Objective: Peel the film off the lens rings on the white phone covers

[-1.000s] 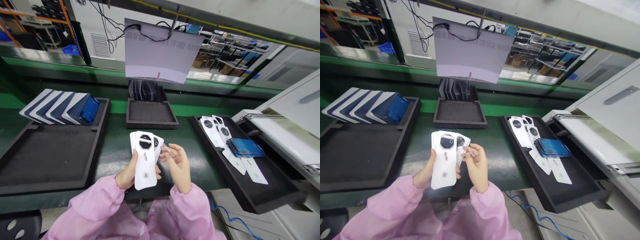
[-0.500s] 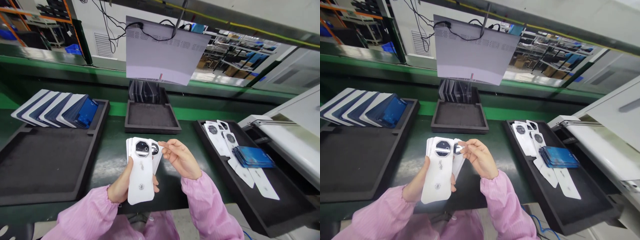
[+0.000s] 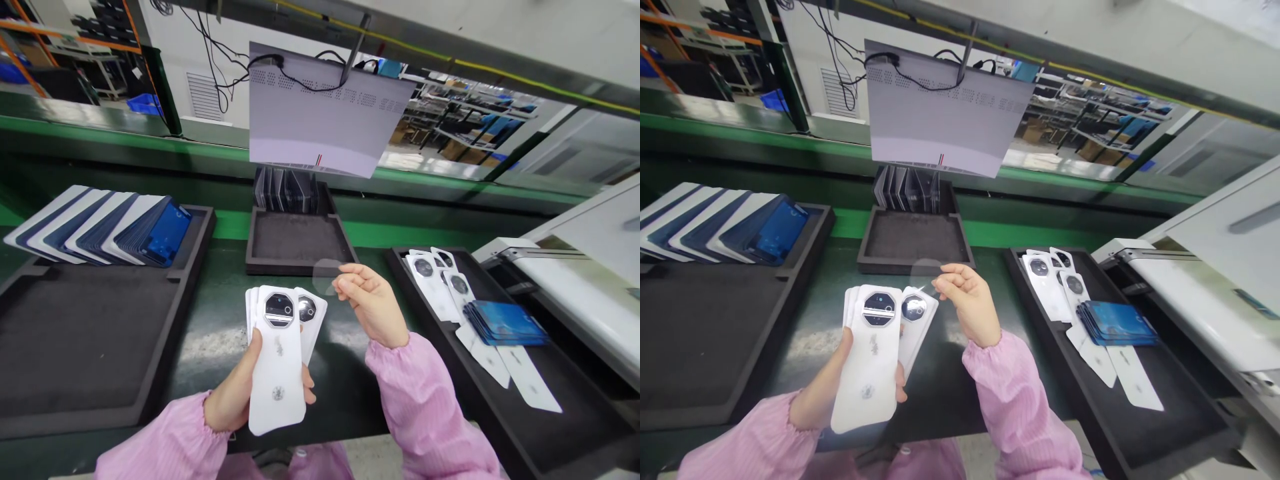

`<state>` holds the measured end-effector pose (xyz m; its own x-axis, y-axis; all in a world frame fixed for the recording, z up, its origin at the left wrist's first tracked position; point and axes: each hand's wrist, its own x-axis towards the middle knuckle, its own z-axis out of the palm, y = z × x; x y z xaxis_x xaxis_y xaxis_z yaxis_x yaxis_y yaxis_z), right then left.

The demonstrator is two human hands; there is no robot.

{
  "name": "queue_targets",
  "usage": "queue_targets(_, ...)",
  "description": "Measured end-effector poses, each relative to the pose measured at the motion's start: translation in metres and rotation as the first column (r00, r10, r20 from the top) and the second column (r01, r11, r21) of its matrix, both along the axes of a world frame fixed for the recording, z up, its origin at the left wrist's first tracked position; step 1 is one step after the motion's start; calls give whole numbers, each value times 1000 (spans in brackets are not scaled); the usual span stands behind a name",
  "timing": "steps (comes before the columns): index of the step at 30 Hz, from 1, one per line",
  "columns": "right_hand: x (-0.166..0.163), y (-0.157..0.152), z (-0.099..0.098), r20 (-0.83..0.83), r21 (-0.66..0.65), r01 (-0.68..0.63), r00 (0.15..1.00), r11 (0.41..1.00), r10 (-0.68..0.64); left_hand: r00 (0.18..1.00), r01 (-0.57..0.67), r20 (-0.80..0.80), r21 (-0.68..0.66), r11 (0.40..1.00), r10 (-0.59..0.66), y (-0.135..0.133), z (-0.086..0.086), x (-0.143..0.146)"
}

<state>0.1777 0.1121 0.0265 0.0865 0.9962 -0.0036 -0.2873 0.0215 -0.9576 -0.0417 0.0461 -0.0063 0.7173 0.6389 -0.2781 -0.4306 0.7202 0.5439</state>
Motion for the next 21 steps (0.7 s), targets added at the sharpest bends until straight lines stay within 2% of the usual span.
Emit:
queue_targets(9,-2,-6,3,-136,-32,-97,986,995,92,1000,8,-6,-19,1000,-8,1,0,0)
queue_targets(12,-4,-7,2,-134,-33,-84,988,996,79,1000,1,-1,-7,1000,-1,1,0,0)
queue_targets(17,-5,-9,-2,18,27,30,999,999,-31,1000,-4,-1,1,1000,4,1,0,1)
queue_targets(19,-4,-11,3,123,116,9,992,993,-23,1000,7,-6,11,1000,-7,1,0,1)
queue_targets(21,-4,-13,12,240,184,-67,970,981,21,1000,26,-4,22,999,-26,0,1,1)
